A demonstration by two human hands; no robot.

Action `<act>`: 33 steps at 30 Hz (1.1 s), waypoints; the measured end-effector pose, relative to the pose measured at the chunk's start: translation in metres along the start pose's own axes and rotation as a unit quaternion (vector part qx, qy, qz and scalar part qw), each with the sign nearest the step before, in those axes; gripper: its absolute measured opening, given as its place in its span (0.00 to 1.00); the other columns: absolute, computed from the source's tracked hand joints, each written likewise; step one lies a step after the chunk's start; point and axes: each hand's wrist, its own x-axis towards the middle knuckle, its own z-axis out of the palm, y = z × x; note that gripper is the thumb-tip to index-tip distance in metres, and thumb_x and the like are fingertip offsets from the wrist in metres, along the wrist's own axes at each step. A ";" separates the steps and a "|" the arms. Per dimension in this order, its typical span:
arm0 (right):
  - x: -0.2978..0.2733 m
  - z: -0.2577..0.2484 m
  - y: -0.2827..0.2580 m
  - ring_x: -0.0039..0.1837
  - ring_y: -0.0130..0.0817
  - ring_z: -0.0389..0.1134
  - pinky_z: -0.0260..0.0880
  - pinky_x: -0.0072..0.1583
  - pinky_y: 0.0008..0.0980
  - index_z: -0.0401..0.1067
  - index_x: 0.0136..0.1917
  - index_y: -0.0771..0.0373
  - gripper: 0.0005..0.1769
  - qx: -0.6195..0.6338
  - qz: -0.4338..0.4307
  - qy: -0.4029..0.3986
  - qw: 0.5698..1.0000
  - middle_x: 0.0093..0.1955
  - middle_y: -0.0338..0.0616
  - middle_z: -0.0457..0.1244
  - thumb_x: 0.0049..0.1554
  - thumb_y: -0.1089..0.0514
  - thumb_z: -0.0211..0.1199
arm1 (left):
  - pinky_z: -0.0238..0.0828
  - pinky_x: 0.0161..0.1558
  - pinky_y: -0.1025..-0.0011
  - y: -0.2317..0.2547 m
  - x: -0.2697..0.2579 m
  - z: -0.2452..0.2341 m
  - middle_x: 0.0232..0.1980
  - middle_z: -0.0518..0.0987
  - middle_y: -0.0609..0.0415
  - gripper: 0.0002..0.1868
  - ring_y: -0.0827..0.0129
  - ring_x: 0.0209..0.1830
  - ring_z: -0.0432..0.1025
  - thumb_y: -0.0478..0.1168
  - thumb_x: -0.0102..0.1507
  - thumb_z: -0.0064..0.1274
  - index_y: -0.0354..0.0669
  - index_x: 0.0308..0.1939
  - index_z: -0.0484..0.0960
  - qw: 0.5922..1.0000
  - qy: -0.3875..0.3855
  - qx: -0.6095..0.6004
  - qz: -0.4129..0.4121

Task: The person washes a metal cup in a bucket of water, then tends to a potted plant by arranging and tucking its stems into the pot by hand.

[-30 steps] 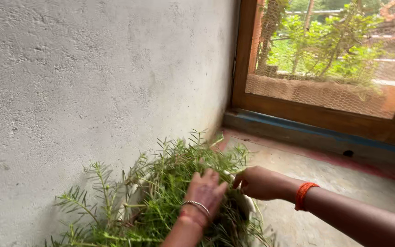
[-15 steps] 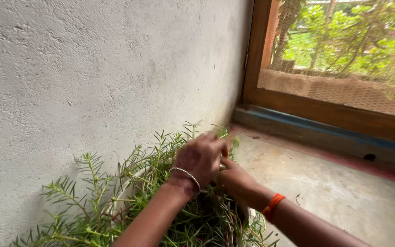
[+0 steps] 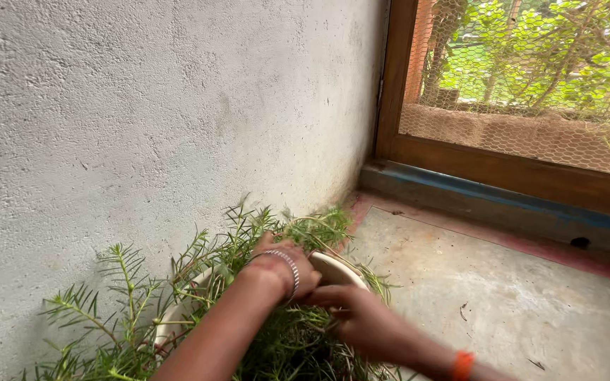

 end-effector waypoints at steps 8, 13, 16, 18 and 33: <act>0.037 -0.045 0.022 0.60 0.35 0.78 0.79 0.63 0.35 0.77 0.61 0.59 0.21 0.048 0.110 0.002 0.993 0.58 0.44 0.74 0.57 0.66 0.54 | 0.26 0.78 0.44 -0.007 -0.048 0.023 0.81 0.54 0.47 0.38 0.56 0.83 0.40 0.68 0.62 0.53 0.58 0.70 0.70 0.999 0.031 0.018 -0.035; 0.071 0.023 0.040 0.64 0.54 0.69 0.69 0.66 0.46 0.70 0.65 0.69 0.24 -0.241 0.104 -0.061 0.963 0.59 0.64 0.68 0.57 0.59 0.51 | 0.29 0.79 0.45 -0.004 -0.052 0.029 0.79 0.59 0.48 0.38 0.58 0.82 0.45 0.65 0.58 0.57 0.59 0.69 0.72 0.999 0.035 0.025 -0.028; 0.088 0.019 0.054 0.67 0.55 0.67 0.68 0.67 0.45 0.49 0.74 0.76 0.35 -0.184 0.114 -0.068 0.974 0.62 0.69 0.64 0.57 0.60 0.52 | 0.30 0.79 0.44 -0.006 -0.052 0.035 0.78 0.61 0.49 0.38 0.58 0.82 0.46 0.62 0.58 0.59 0.57 0.69 0.71 0.999 0.039 0.030 -0.018; 0.087 0.016 0.062 0.66 0.56 0.68 0.69 0.67 0.46 0.50 0.72 0.78 0.35 -0.194 0.130 -0.057 0.971 0.62 0.69 0.64 0.57 0.59 0.52 | 0.30 0.79 0.43 -0.009 -0.051 0.038 0.77 0.61 0.48 0.37 0.58 0.82 0.45 0.60 0.58 0.59 0.58 0.70 0.70 0.999 0.043 0.030 -0.014; 0.084 0.041 0.061 0.62 0.58 0.69 0.69 0.65 0.44 0.40 0.74 0.88 0.43 -0.267 0.117 0.029 0.956 0.54 0.72 0.66 0.55 0.60 0.53 | 0.29 0.77 0.40 -0.015 -0.053 0.049 0.76 0.60 0.44 0.34 0.55 0.81 0.44 0.53 0.57 0.60 0.54 0.67 0.72 0.996 0.085 -0.007 0.023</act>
